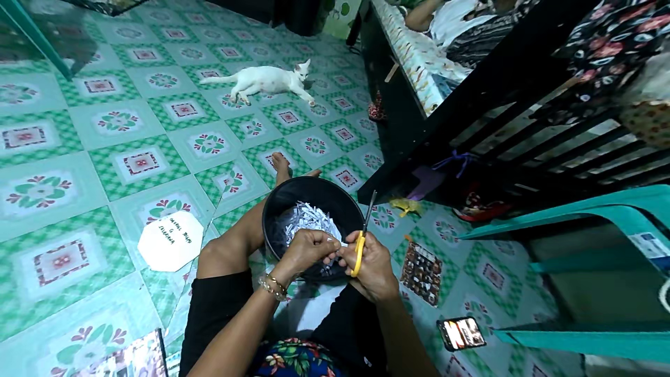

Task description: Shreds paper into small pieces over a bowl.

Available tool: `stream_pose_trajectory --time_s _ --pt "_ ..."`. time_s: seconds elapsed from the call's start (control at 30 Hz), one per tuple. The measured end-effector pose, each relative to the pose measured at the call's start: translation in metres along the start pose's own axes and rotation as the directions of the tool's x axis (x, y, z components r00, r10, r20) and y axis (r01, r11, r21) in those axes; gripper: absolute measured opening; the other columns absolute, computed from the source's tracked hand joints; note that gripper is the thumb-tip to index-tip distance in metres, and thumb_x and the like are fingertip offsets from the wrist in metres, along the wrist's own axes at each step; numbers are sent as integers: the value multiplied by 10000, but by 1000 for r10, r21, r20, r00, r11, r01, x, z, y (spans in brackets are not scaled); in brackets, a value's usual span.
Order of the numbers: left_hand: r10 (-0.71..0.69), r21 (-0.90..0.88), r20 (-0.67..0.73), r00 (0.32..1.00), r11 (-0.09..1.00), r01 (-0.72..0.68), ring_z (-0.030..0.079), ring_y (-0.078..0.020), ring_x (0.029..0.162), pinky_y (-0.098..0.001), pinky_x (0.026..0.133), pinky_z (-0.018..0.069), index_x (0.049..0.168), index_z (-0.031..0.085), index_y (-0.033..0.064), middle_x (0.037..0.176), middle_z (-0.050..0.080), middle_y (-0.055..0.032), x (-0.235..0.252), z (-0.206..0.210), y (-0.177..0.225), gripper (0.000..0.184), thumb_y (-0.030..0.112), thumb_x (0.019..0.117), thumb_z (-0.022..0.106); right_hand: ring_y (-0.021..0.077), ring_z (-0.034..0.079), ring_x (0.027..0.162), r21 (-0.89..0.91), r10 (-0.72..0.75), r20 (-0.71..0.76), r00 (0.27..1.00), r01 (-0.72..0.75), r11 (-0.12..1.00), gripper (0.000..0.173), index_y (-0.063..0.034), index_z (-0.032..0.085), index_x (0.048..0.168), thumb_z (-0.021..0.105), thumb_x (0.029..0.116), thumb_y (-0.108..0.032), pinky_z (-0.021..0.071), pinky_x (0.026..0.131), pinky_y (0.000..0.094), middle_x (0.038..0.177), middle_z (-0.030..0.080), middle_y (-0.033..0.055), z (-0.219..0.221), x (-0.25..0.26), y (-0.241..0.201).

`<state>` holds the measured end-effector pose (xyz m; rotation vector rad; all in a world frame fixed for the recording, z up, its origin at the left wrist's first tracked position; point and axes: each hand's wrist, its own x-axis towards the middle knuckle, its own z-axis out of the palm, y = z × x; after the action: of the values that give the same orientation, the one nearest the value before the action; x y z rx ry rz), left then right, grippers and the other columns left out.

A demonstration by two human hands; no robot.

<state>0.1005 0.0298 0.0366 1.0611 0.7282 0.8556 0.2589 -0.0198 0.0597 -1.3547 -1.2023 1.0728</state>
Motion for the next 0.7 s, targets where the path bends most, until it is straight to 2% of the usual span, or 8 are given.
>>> stream_pose_trajectory --time_s 0.1,0.17,0.27,0.37,0.53,0.63,0.67,0.7 --pt "20 28 1 1000 999 -20 610 12 584 -164 607 537 824 693 43 658 652 90 0 0 -1 158 -14 952 621 27 644 562 -11 24 0 1000 -24 1000 276 -19 560 1077 684 846 67 530 506 167 694 674 -36 0 -1 0" --pt "38 42 -21 999 998 -37 601 18 578 -162 605 530 823 688 42 651 645 96 -1 1 -1 155 -11 953 623 30 643 566 -42 74 17 997 -73 996 263 -11 551 1103 686 882 35 525 505 168 723 687 -15 0 -2 -2" --pt "65 46 -79 995 997 -62 583 22 573 -161 605 520 844 689 29 638 614 103 -1 1 -2 128 4 955 631 14 623 576 -130 166 85 982 -155 979 321 8 505 1225 669 965 -84 488 487 154 815 704 10 1 -3 -3" --pt "95 22 -122 988 995 -93 584 21 571 -162 602 522 833 687 36 634 613 101 -1 3 -2 138 0 952 628 -10 589 574 -216 195 75 978 -175 961 455 35 453 1350 659 981 -135 452 475 144 821 686 5 2 -5 -2" --pt "143 25 -151 978 990 -141 599 11 590 -167 620 532 852 692 31 651 625 90 -2 3 -5 124 4 955 628 13 608 593 -208 168 2 986 -164 964 444 68 437 1388 601 1014 -106 466 472 167 875 693 38 0 -6 12" --pt "157 29 -158 975 988 -154 596 16 591 -167 620 532 864 694 28 655 623 94 -3 4 -6 115 10 955 626 27 638 634 -284 49 -56 997 -63 957 408 98 491 1335 609 1006 -113 529 549 192 857 697 38 4 -6 28" --pt "157 30 -163 974 988 -154 597 15 593 -168 622 533 867 695 24 656 623 92 -3 4 -6 112 11 956 629 54 651 665 -366 -18 -69 997 -9 931 425 108 517 1335 626 994 -123 548 595 228 875 708 65 7 -7 33" --pt "157 29 -169 973 988 -155 600 15 594 -170 623 535 871 694 22 658 625 90 -4 5 -5 109 10 957 628 124 683 721 -448 -89 -80 993 44 893 437 120 539 1332 637 974 -112 573 664 303 908 724 122 10 -8 39"
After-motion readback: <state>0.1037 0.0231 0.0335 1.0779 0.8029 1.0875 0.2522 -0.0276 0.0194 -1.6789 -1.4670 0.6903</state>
